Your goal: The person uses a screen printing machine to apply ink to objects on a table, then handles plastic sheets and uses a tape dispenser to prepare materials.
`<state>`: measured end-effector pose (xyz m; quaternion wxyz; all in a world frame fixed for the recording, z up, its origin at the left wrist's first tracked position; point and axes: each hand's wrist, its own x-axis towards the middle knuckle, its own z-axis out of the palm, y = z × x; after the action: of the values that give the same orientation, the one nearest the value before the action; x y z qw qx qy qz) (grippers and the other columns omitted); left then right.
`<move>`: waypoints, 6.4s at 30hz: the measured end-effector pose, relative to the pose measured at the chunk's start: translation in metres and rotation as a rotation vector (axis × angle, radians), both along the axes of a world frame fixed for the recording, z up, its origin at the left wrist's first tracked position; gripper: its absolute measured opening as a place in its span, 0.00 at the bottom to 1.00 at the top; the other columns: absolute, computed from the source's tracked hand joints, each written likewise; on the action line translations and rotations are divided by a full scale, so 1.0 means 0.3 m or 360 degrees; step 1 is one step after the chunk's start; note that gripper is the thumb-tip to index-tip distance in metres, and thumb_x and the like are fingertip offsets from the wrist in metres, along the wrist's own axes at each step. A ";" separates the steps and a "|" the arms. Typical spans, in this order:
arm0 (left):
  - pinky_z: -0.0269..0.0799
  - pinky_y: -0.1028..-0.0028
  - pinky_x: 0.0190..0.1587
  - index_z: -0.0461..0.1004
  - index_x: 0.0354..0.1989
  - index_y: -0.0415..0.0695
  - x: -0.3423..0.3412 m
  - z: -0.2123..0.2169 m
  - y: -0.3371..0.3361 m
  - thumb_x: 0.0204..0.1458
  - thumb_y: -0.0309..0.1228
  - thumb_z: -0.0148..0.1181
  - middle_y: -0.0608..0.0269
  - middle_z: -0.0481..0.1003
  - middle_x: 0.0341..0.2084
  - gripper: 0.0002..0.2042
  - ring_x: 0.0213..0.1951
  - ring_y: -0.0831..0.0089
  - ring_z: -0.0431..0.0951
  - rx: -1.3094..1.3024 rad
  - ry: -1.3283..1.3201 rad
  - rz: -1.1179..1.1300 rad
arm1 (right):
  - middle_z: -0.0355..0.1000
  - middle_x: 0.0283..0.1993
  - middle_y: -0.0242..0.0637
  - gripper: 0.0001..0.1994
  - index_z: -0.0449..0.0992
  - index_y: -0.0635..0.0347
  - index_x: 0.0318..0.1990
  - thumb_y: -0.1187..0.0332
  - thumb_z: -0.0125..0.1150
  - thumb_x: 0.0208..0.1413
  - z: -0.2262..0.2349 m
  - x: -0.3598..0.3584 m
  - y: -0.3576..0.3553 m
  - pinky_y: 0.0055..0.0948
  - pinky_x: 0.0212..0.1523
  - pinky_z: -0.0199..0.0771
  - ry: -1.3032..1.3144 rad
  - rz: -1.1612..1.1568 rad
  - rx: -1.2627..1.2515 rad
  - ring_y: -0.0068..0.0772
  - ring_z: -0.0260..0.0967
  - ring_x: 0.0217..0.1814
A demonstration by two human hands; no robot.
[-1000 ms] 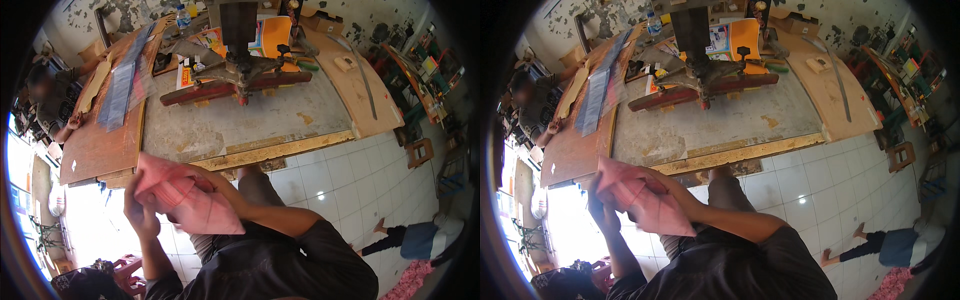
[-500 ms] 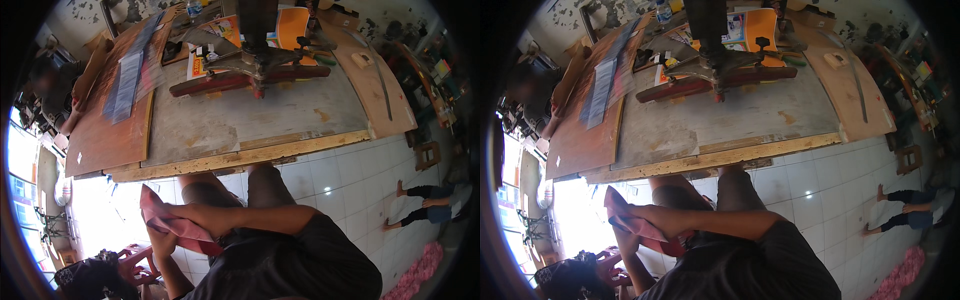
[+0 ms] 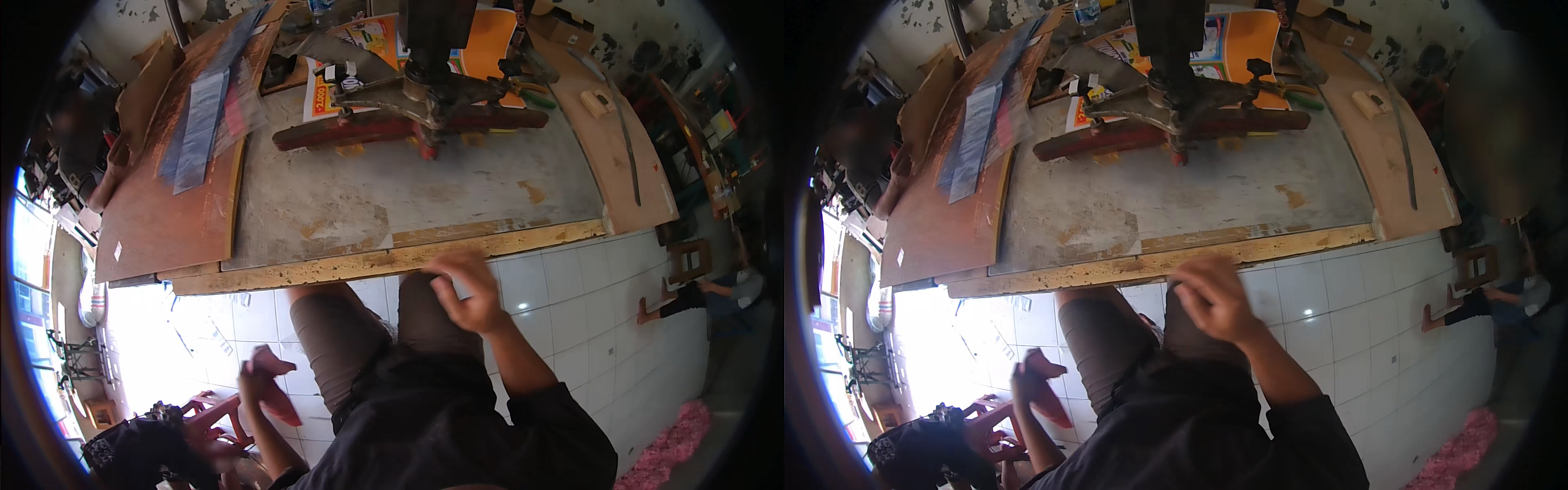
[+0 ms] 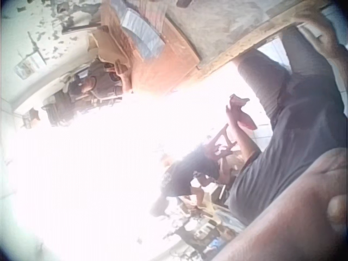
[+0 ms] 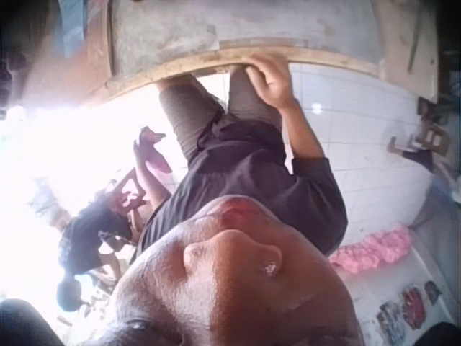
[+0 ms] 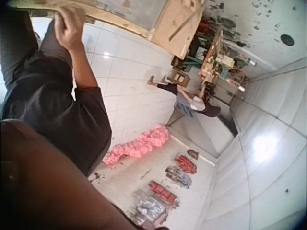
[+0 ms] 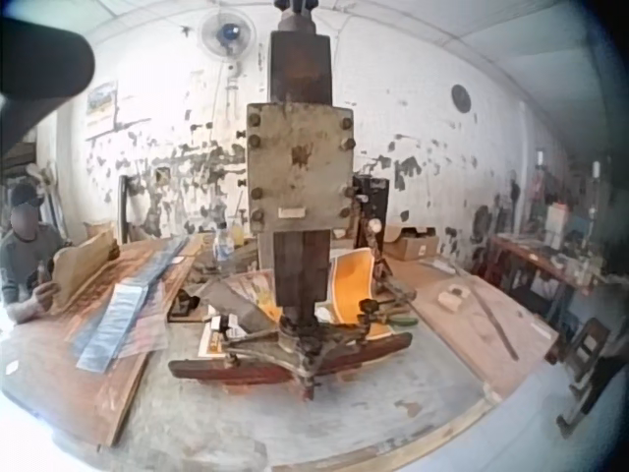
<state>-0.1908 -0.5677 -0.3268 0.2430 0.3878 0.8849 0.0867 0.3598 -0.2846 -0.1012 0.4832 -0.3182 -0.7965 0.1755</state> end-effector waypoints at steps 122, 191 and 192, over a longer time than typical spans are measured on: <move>0.76 0.56 0.63 0.80 0.59 0.43 -0.016 1.168 0.718 0.61 0.29 0.60 0.53 0.80 0.56 0.18 0.59 0.56 0.79 0.1607 0.0904 -0.0617 | 0.74 0.62 0.46 0.30 0.62 0.69 0.71 0.60 0.60 0.70 -0.048 0.601 0.022 0.40 0.64 0.73 0.1313 -0.0447 -0.0526 0.39 0.75 0.60; 0.73 0.60 0.62 0.82 0.54 0.38 0.664 1.142 0.913 0.57 0.29 0.71 0.49 0.83 0.49 0.17 0.56 0.53 0.82 0.1484 -0.0090 -0.1200 | 0.75 0.44 0.40 0.30 0.76 0.63 0.53 0.58 0.86 0.49 0.083 0.143 -0.021 0.35 0.43 0.76 0.0052 0.0166 -0.0483 0.38 0.72 0.45; 0.74 0.60 0.62 0.82 0.54 0.38 0.735 1.132 0.917 0.58 0.31 0.70 0.48 0.83 0.50 0.17 0.57 0.55 0.82 0.1442 -0.0473 -0.1298 | 0.75 0.43 0.40 0.30 0.77 0.63 0.53 0.57 0.86 0.49 0.090 0.136 -0.024 0.36 0.43 0.76 0.0031 0.0185 -0.0502 0.39 0.72 0.46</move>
<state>0.0297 -0.2927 0.0128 0.1885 0.7425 0.4978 0.4066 0.4007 -0.2919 -0.0741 0.4242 -0.3416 -0.7714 0.3290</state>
